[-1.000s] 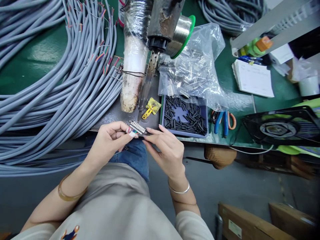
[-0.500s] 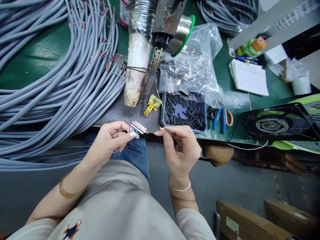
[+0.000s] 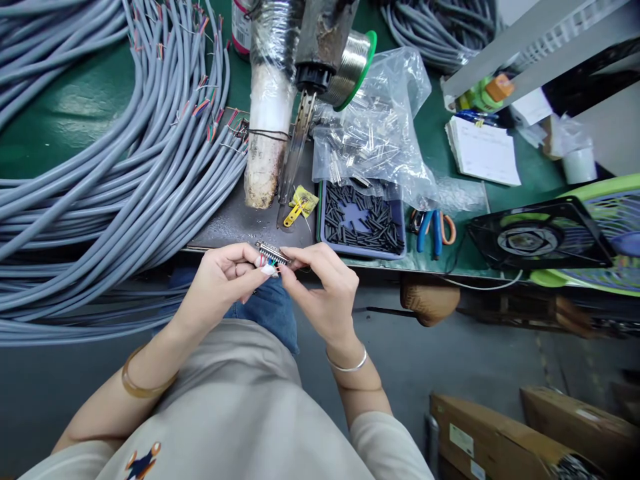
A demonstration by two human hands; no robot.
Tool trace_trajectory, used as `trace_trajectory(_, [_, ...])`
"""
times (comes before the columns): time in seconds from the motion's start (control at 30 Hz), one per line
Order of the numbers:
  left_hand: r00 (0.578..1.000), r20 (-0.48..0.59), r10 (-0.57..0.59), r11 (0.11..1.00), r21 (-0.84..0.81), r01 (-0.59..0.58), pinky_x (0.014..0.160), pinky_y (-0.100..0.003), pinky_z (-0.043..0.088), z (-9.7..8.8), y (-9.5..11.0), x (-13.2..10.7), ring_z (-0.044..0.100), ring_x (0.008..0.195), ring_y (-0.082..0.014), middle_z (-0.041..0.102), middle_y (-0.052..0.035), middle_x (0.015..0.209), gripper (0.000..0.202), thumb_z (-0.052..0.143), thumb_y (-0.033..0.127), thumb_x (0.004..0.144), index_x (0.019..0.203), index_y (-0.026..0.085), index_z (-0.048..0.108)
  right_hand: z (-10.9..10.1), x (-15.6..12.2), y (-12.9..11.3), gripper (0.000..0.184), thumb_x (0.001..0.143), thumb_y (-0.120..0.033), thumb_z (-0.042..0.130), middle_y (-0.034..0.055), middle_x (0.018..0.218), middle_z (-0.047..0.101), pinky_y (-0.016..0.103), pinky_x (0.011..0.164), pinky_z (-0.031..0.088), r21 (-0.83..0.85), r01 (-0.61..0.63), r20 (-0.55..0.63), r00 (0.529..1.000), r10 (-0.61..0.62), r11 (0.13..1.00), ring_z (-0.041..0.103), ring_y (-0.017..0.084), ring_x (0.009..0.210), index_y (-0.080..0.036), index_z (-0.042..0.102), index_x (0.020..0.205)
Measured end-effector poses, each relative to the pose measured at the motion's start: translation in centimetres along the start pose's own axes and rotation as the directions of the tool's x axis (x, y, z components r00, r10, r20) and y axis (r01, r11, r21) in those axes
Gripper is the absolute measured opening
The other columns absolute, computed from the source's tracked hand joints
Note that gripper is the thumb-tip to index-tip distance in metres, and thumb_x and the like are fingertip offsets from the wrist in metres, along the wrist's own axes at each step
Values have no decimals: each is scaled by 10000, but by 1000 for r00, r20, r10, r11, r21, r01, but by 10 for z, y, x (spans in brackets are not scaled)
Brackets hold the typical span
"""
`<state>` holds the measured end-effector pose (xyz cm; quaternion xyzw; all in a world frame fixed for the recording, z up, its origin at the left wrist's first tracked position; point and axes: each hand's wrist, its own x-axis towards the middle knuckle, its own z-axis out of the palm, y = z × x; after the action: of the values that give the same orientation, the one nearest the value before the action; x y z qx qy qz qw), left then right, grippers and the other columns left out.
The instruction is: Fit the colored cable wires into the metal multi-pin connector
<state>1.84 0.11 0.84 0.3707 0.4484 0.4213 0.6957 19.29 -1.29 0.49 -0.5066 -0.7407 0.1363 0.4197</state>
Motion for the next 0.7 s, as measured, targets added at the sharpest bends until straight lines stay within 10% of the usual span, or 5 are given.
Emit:
trace_trajectory(0.47, [998, 56, 4, 999, 37, -6, 390, -157, 333, -4, -1, -1, 412, 422, -46, 566, 34, 533, 189, 850, 268, 748, 724, 150, 705, -10, -1, 14, 137, 936, -251, 725, 6, 844, 760, 316, 730, 601, 173, -54, -1, 999, 55, 983, 699, 163, 780, -234, 757, 1069])
trace_trajectory(0.7, [999, -33, -34, 995, -90, 31, 358, -150, 313, -3, -3, 6, 403, 362, -33, 574, 45, 498, 230, 889, 209, 681, 706, 149, 668, -27, -11, 31, 262, 938, -179, 717, 45, 1054, 818, 504, 1131, 549, -159, 99, 68, 994, -89, 982, 763, 244, 1139, -238, 722, 1193])
